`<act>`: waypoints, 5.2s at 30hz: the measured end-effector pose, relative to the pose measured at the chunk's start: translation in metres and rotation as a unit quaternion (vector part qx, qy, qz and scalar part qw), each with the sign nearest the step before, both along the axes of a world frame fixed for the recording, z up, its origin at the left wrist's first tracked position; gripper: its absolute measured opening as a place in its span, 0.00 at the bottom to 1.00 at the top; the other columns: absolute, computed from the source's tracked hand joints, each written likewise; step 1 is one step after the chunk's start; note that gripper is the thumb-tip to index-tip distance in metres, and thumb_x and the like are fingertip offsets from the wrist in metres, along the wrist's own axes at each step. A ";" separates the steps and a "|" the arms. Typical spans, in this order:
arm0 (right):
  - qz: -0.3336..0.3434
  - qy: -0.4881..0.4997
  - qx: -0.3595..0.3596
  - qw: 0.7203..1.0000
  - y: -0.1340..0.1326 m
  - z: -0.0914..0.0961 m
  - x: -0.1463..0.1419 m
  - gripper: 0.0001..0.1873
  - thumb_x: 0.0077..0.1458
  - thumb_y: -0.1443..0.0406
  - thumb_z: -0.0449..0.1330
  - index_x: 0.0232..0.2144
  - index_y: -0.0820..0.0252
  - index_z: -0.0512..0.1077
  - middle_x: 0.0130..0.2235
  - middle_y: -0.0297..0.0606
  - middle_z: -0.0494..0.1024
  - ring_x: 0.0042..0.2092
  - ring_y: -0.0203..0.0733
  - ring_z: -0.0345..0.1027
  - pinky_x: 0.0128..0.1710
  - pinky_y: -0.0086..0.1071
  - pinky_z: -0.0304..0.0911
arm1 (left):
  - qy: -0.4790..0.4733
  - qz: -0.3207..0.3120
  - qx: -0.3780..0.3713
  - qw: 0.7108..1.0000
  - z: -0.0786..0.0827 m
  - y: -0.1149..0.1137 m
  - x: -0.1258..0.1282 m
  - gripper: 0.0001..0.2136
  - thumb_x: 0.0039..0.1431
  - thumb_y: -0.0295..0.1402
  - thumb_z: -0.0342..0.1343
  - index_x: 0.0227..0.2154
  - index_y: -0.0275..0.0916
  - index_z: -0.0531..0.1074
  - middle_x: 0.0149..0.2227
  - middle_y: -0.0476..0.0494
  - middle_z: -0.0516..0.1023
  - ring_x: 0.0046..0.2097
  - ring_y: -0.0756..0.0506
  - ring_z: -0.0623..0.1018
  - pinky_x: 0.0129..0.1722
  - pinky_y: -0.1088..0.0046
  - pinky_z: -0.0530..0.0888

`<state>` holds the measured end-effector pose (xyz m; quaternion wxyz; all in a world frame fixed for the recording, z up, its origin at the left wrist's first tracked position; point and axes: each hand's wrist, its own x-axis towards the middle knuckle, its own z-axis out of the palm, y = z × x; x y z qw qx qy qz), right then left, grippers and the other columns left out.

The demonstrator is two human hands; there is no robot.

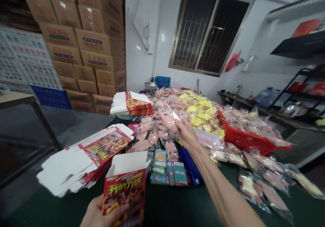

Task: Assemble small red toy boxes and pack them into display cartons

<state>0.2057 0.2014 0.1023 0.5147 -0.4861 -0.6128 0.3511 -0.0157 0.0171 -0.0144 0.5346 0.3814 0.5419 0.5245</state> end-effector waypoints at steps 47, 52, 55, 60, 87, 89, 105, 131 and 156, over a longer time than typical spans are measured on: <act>0.231 -0.334 0.221 0.887 -0.201 0.031 -0.002 0.10 0.52 0.67 0.61 0.38 0.56 0.68 0.39 0.36 0.70 0.40 0.37 0.65 0.37 0.29 0.64 | 0.064 -0.197 0.112 0.972 -0.002 -0.038 0.007 0.14 0.41 0.36 0.66 0.31 0.32 0.76 0.30 0.45 0.79 0.32 0.44 0.77 0.33 0.73 0.73; 0.131 -0.353 0.287 0.881 -0.210 0.016 -0.008 0.10 0.55 0.71 0.56 0.39 0.56 0.70 0.37 0.37 0.72 0.37 0.37 0.67 0.35 0.29 0.65 | 0.054 -0.194 0.113 0.973 -0.005 -0.041 0.012 0.14 0.41 0.35 0.66 0.32 0.33 0.76 0.31 0.45 0.79 0.32 0.44 0.77 0.32 0.73 0.73; 0.073 -0.335 0.329 0.880 -0.207 0.005 -0.015 0.08 0.56 0.72 0.55 0.38 0.58 0.70 0.34 0.38 0.73 0.35 0.37 0.68 0.34 0.30 0.66 | 0.030 -0.194 0.096 0.976 -0.002 -0.043 0.014 0.14 0.39 0.34 0.67 0.31 0.33 0.76 0.31 0.45 0.79 0.32 0.44 0.77 0.32 0.74 0.73; 0.244 -0.372 0.252 0.859 -0.211 0.010 -0.014 0.13 0.56 0.65 0.57 0.45 0.54 0.68 0.44 0.38 0.74 0.45 0.40 0.69 0.43 0.31 0.68 | -0.021 -0.221 0.078 0.972 0.007 -0.042 0.012 0.18 0.38 0.31 0.68 0.36 0.35 0.75 0.31 0.47 0.79 0.32 0.46 0.77 0.32 0.74 0.73; 0.134 -0.546 0.158 0.812 -0.148 -0.141 -0.089 0.16 0.53 0.56 0.60 0.39 0.63 0.71 0.42 0.49 0.71 0.45 0.51 0.64 0.41 0.41 0.65 | 0.102 0.188 -0.005 0.977 -0.006 -0.100 -0.091 0.21 0.30 0.36 0.70 0.32 0.34 0.78 0.37 0.41 0.81 0.38 0.39 0.80 0.37 0.71 0.79; 0.118 -0.559 0.146 0.808 -0.160 -0.143 -0.092 0.14 0.56 0.60 0.56 0.41 0.64 0.70 0.42 0.50 0.71 0.44 0.51 0.64 0.39 0.41 0.65 | 0.097 0.190 0.001 0.977 -0.006 -0.100 -0.090 0.20 0.30 0.35 0.70 0.32 0.34 0.77 0.35 0.43 0.82 0.37 0.41 0.80 0.36 0.74 0.79; 0.148 -0.355 0.275 0.881 -0.205 -0.133 0.012 0.11 0.59 0.72 0.48 0.39 0.61 0.69 0.28 0.36 0.74 0.28 0.35 0.66 0.28 0.28 0.63 | 0.146 0.108 0.015 0.983 -0.009 -0.089 -0.079 0.21 0.28 0.34 0.70 0.31 0.35 0.77 0.33 0.44 0.82 0.34 0.42 0.81 0.34 0.75 0.78; 0.292 -0.647 0.115 0.695 0.017 -0.096 0.007 0.19 0.54 0.53 0.57 0.24 0.62 0.74 0.27 0.31 0.69 0.28 0.31 0.59 0.28 0.25 0.49 | 0.139 0.170 0.002 0.976 0.003 -0.080 -0.067 0.20 0.27 0.38 0.70 0.28 0.37 0.75 0.30 0.48 0.81 0.32 0.44 0.79 0.32 0.79 0.76; 0.065 -0.567 0.319 0.757 -0.062 -0.123 0.005 0.11 0.60 0.68 0.49 0.36 0.62 0.72 0.33 0.42 0.73 0.37 0.42 0.63 0.38 0.34 0.56 | 0.119 0.129 0.028 0.984 0.022 -0.076 -0.046 0.18 0.31 0.41 0.68 0.27 0.37 0.76 0.29 0.46 0.81 0.31 0.43 0.80 0.32 0.76 0.78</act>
